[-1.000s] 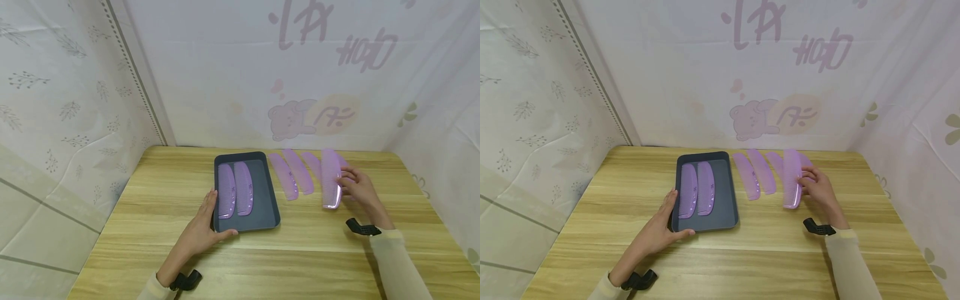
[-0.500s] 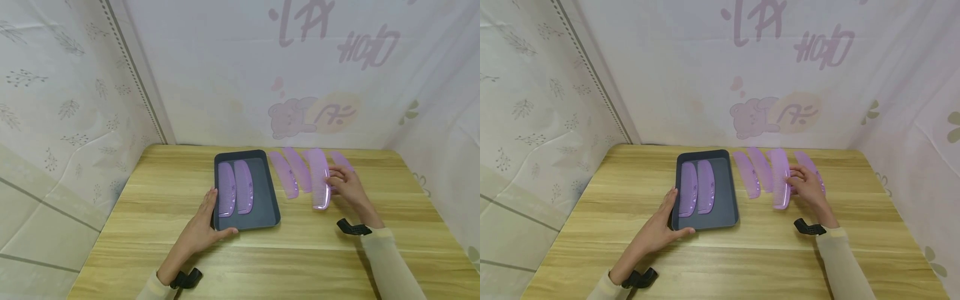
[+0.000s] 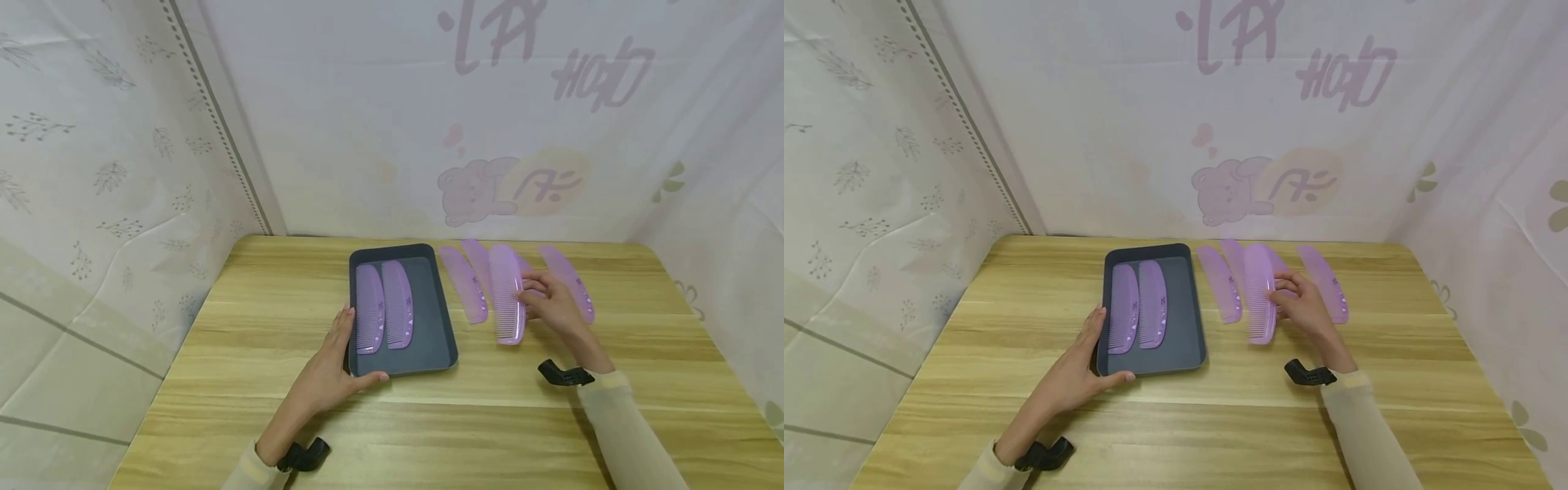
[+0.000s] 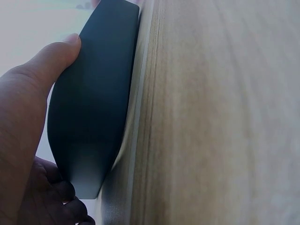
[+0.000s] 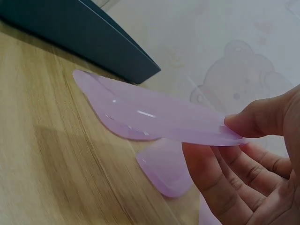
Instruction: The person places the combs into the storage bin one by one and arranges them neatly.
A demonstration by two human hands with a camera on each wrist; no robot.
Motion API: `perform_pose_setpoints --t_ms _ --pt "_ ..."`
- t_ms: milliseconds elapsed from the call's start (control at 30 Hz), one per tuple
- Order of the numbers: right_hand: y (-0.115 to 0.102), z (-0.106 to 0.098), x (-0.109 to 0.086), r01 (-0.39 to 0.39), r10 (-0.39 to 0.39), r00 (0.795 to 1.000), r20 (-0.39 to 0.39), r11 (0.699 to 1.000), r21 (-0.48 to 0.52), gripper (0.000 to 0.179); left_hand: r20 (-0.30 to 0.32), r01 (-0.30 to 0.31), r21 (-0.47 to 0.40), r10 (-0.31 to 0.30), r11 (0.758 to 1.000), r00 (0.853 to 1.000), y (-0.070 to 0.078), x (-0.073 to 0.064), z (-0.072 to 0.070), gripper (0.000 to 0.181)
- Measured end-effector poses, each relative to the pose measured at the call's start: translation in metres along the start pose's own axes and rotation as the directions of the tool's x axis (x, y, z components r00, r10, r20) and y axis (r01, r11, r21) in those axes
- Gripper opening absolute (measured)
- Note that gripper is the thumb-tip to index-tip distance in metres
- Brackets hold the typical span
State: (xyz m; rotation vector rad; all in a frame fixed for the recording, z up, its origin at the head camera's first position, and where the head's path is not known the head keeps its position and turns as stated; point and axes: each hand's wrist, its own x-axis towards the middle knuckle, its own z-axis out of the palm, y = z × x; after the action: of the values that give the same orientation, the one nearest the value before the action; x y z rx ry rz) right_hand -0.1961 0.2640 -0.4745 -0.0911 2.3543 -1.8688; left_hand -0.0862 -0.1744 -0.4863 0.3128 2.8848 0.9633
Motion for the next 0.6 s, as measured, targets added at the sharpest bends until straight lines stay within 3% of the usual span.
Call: perform_pose_setpoints --t_ms 600 --pt "-0.007 0.023 0.007 0.011 -0.011 0.999 0.042 1.0 -0.006 0.052 0.008 0.02 -0.01 -0.02 1.0 1.0 -0.002 0.0 0.001 0.136"
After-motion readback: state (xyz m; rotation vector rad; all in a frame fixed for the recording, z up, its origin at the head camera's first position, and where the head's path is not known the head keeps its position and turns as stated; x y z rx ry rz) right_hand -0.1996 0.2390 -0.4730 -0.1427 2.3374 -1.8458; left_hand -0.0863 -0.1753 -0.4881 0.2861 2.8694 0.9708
